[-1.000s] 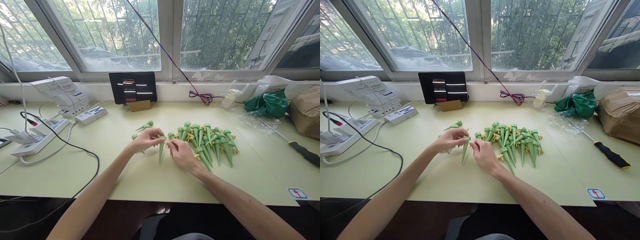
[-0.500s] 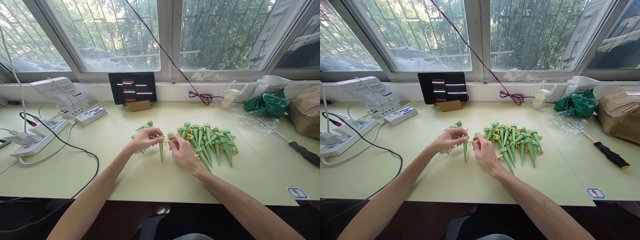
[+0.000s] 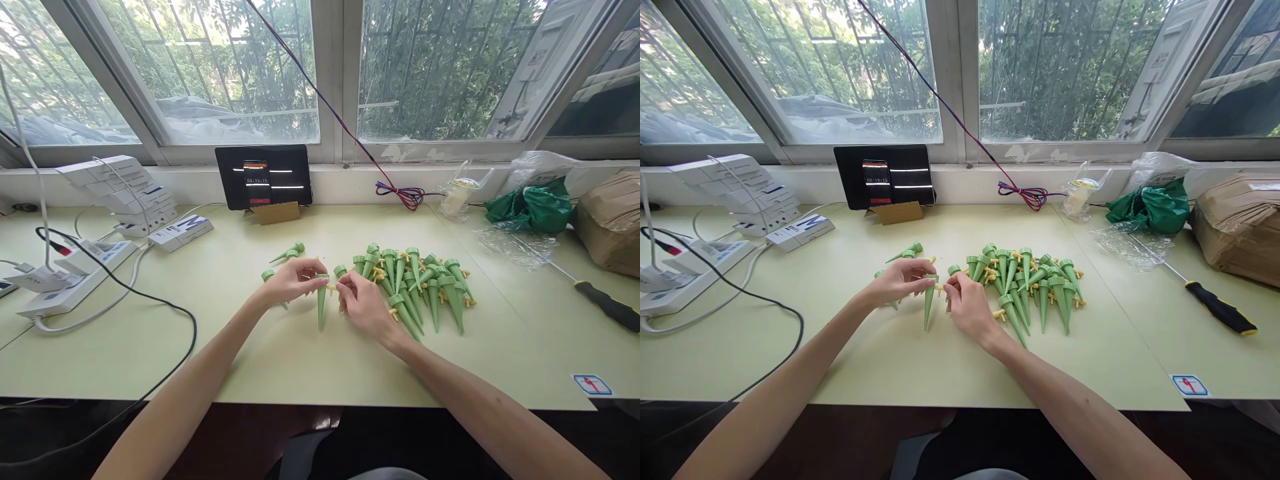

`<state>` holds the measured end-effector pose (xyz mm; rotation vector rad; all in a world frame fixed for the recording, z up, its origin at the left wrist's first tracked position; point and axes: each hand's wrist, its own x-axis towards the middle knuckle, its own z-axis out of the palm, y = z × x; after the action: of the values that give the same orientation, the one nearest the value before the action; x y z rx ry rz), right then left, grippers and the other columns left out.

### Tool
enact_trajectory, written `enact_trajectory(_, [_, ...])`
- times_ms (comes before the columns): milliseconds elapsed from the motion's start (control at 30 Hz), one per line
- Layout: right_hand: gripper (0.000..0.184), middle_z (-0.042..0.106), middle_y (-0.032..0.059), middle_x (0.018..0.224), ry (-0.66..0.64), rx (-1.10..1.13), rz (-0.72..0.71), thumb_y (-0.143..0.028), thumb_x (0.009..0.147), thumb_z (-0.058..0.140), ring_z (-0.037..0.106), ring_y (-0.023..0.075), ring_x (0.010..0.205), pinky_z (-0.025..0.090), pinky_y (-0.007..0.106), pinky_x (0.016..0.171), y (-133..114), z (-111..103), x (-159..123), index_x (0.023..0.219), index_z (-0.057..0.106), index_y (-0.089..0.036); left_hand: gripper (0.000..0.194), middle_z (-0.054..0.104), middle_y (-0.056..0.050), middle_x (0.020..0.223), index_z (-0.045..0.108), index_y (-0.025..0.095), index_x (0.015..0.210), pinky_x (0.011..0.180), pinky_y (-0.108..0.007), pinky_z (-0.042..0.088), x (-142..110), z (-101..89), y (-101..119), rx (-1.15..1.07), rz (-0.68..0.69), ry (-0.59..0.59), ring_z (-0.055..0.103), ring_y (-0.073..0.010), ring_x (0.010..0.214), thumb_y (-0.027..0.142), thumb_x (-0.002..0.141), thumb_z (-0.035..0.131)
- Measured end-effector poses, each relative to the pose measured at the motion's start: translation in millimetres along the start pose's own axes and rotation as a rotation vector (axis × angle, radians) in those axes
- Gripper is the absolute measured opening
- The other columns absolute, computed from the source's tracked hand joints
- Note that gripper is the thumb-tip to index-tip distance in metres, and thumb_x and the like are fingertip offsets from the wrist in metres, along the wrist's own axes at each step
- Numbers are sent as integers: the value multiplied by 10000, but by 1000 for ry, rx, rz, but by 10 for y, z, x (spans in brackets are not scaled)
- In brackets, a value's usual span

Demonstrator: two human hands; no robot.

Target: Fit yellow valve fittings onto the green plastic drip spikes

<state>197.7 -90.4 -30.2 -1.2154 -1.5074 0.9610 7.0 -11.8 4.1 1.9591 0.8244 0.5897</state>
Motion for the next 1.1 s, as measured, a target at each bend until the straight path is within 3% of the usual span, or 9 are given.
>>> enact_trajectory(500, [211, 606, -21, 611, -66, 96, 73, -364, 961, 484, 584, 134, 510, 499, 261, 525, 90, 9, 29, 844, 541, -198, 275, 566, -10, 767, 681, 181, 891, 546, -227, 431, 2, 19, -15, 50, 30, 21, 498, -117, 645, 453, 854, 674])
enact_trajectory(733, [288, 622, 12, 773, -69, 131, 82, -453, 983, 444, 634, 141, 580, 549, 278, 535, 16, 23, 16, 899, 543, -196, 298, 506, 17, 652, 676, 172, 795, 494, -217, 372, 15, 38, -13, 81, 39, 79, 425, -95, 559, 461, 866, 655])
enact_trajectory(933, [286, 651, 34, 883, -97, 35, 52, -464, 945, 535, 664, 153, 660, 542, 290, 605, -18, 11, -11, 1030, 578, -194, 324, 508, 9, 622, 661, 157, 729, 502, -228, 358, 29, 71, -32, 152, 50, 115, 426, -100, 563, 443, 878, 640])
enact_trajectory(1100, [379, 650, 84, 1134, -95, -56, 60, -471, 877, 628, 648, 134, 670, 520, 288, 611, -62, -4, -42, 1127, 579, -190, 370, 497, 15, 573, 630, 156, 659, 487, -232, 326, 34, 102, -61, 229, 93, 138, 388, -91, 529, 451, 883, 635])
